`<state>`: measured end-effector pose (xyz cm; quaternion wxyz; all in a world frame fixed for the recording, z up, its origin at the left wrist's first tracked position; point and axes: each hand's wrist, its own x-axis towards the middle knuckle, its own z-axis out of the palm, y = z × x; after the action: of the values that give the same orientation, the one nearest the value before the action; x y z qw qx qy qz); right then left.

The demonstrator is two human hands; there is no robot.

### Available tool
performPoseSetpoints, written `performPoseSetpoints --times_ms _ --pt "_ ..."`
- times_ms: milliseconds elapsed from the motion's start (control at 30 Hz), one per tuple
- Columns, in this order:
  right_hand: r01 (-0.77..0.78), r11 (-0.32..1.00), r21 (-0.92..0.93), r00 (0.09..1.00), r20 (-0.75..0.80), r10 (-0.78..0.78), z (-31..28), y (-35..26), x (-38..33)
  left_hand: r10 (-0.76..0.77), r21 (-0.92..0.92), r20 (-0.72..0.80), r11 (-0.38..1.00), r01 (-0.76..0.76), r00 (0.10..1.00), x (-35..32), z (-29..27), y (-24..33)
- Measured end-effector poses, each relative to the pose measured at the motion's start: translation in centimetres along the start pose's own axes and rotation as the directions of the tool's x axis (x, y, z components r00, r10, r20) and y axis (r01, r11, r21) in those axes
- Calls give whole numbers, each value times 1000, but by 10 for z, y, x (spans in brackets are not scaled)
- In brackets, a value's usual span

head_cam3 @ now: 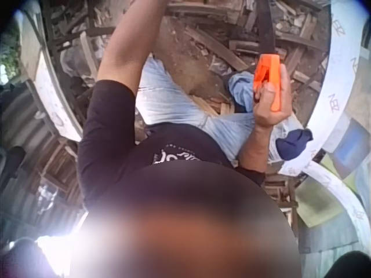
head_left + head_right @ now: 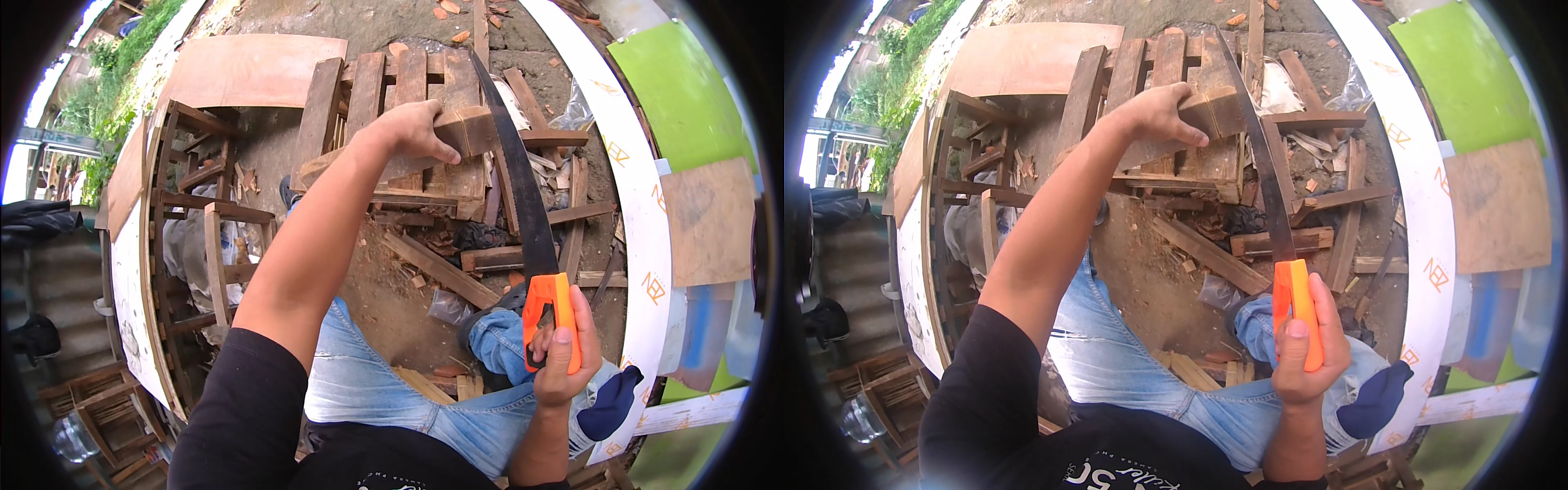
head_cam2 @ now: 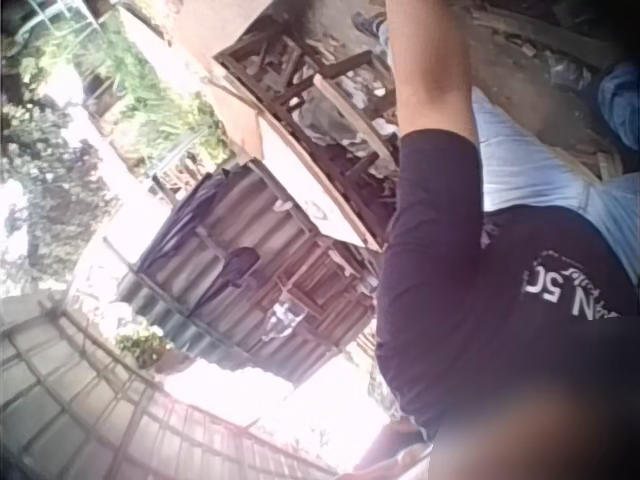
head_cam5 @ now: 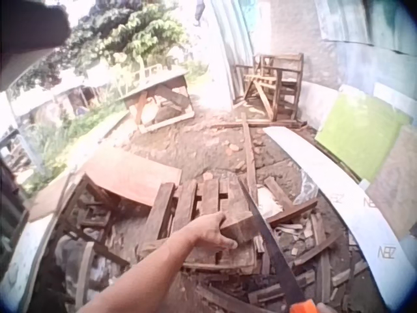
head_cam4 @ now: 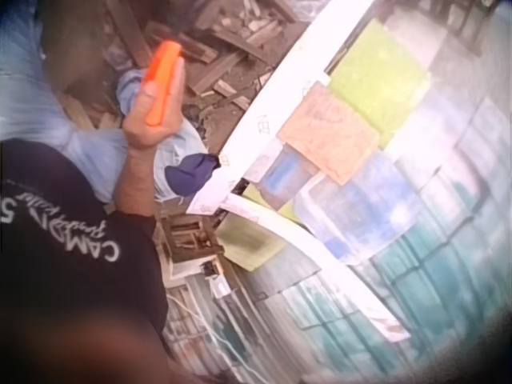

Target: The person sits on the ground and uses a hand saw to cut a wooden plank resting on a pallet. They hold the plank with the left hand and saw with the right hand, continuing the cut through the clip.

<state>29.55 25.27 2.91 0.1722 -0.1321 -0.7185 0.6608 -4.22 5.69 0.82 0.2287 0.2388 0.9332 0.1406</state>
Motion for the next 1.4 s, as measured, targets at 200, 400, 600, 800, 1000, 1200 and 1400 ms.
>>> performPoseSetpoints --times_ms 200,400,600,800,1000,1200,1400 --pt "-17 998 -57 999 35 19 -5 4 -10 -42 126 -149 990 61 988 -23 27 23" --pt "20 994 -109 996 84 -11 -3 -2 -11 -53 125 -160 989 73 986 -26 33 26" --pt "3 983 -183 992 123 20 -6 -21 -12 -132 121 -138 981 148 982 -22 32 30" --pt "195 907 -372 974 185 -134 -11 -38 -23 -156 105 -110 980 167 982 -25 28 34" --pt "120 894 -431 985 164 -53 -19 -53 -47 -131 88 -112 986 141 985 -25 27 34" --pt "275 886 -374 961 143 -238 53 -1 37 -59 127 -160 989 80 985 -36 37 36" --pt "223 930 -293 974 102 -201 72 -6 53 -59 123 -208 989 86 976 -33 37 32"
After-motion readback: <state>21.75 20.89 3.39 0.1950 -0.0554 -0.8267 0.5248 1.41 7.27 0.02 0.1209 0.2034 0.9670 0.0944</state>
